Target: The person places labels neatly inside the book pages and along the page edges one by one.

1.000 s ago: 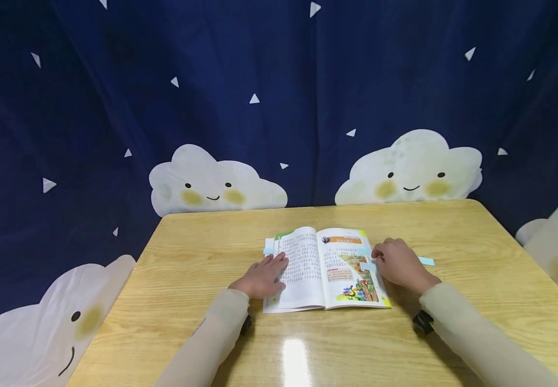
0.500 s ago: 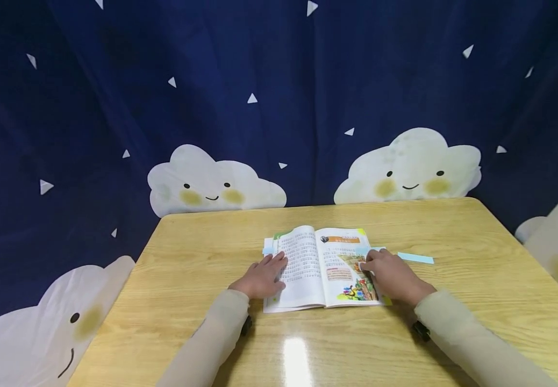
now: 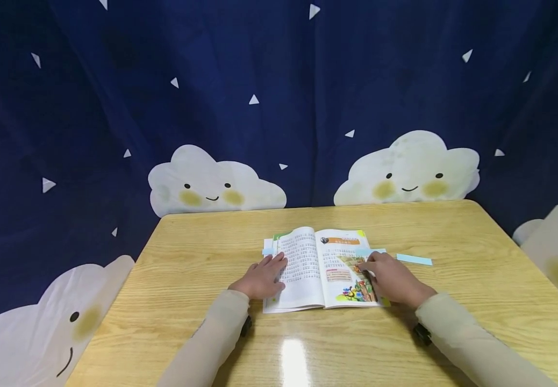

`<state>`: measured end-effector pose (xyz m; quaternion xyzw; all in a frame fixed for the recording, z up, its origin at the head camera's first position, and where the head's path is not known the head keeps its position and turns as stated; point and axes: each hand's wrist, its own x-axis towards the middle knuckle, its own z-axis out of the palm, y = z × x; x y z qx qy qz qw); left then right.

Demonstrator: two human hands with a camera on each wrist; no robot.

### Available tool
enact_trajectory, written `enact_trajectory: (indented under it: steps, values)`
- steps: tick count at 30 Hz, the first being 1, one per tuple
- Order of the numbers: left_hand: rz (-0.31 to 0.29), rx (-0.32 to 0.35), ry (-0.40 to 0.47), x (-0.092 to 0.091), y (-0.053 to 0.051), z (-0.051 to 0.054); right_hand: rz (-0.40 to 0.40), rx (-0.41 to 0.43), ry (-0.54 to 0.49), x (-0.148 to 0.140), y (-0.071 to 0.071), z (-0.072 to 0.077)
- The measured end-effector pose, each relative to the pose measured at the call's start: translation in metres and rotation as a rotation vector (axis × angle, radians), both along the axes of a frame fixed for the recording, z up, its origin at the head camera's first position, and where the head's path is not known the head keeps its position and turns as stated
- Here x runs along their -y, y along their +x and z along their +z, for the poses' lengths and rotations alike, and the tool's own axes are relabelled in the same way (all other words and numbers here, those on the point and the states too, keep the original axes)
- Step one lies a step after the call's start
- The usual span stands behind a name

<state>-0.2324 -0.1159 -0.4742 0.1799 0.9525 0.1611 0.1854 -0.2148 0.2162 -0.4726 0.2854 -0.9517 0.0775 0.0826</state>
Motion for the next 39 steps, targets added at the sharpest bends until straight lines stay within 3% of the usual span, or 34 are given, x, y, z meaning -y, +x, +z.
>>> enact_trajectory:
  steps: [6, 13, 21, 33, 39]
  values:
    - [-0.020, -0.003, 0.014, 0.000, -0.002, -0.001, -0.002, -0.030, -0.028, -0.001, 0.002, -0.001]
    - [-0.030, 0.005, 0.029, 0.002, -0.001, 0.000, 0.016, -0.037, 0.006, -0.003, 0.001, -0.003]
    - [-0.028, 0.008, -0.005, -0.001, -0.003, -0.001, 0.014, -0.030, -0.056, -0.011, -0.002, -0.006]
    - [-0.014, 0.013, -0.014, 0.000, -0.003, 0.001, -0.106, 0.196, -0.250, -0.038, -0.014, 0.008]
    - [-0.014, 0.013, -0.013, -0.001, -0.003, -0.001, -0.182, 0.195, -0.289, -0.059, -0.016, 0.015]
